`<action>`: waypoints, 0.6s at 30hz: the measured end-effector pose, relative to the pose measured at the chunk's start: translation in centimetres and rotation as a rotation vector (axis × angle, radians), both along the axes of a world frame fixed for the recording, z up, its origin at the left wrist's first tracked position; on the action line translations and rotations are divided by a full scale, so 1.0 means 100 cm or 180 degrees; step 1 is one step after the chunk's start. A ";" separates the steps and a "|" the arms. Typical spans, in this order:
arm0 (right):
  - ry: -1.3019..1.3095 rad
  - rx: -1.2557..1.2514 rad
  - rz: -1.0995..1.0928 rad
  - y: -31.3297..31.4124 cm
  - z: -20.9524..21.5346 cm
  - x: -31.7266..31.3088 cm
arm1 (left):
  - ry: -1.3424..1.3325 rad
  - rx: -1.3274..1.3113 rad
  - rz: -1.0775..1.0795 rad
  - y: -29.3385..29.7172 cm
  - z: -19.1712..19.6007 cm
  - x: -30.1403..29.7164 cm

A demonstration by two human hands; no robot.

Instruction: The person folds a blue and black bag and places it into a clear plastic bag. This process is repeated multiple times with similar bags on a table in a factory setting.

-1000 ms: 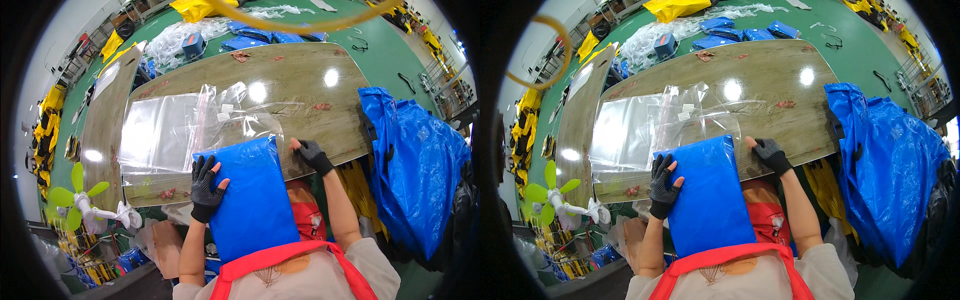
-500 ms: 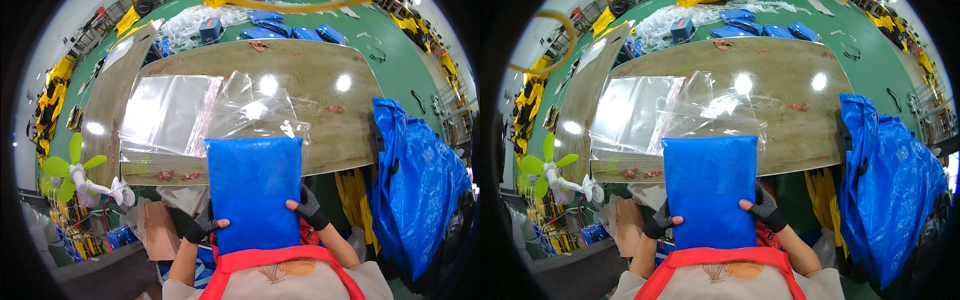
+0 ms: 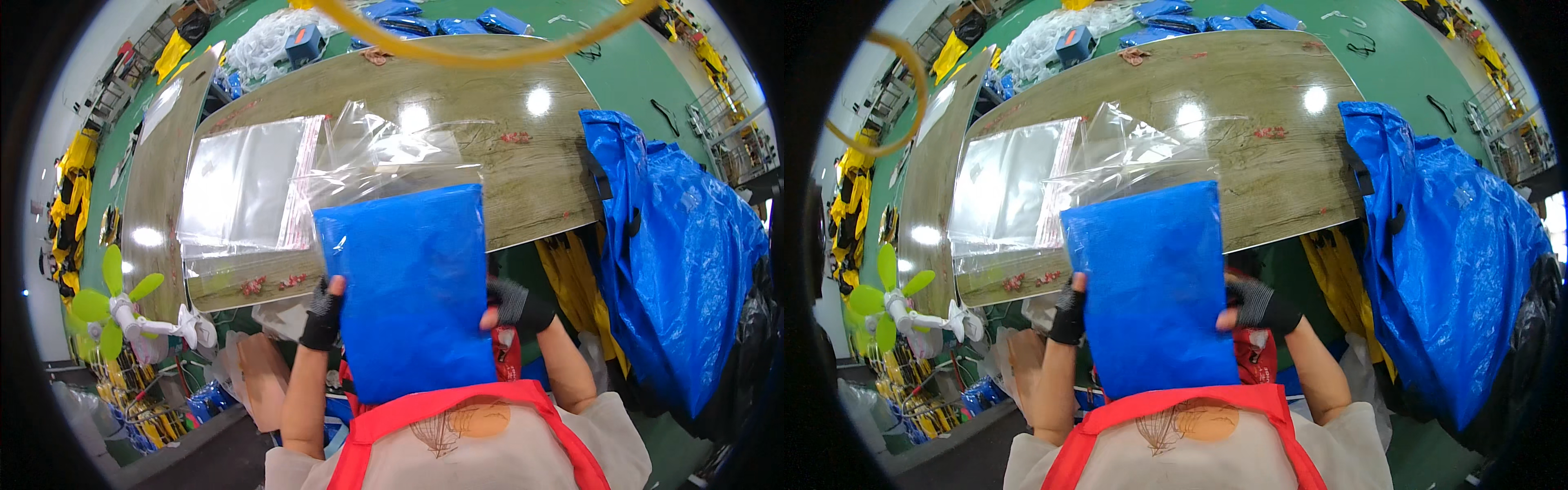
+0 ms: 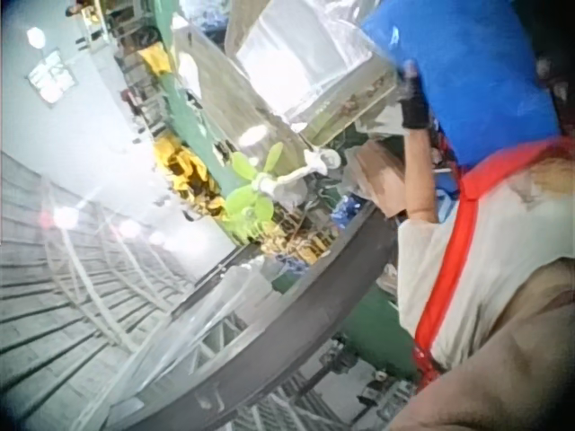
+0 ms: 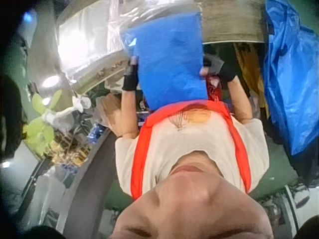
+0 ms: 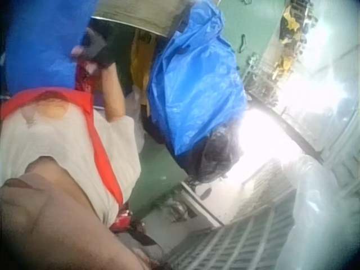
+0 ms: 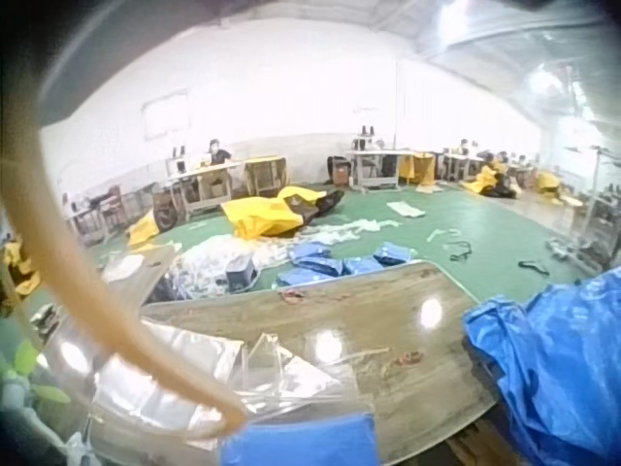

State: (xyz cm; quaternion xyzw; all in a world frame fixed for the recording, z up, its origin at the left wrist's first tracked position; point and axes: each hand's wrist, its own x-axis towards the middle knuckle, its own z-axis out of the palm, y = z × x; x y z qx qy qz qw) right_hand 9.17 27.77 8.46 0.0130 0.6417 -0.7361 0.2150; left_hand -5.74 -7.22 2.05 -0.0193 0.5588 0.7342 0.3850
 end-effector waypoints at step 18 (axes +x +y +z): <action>0.1157 -0.1568 -0.1813 -0.028 0.029 0.035 | 0.0562 0.0268 0.0119 0.079 0.049 0.105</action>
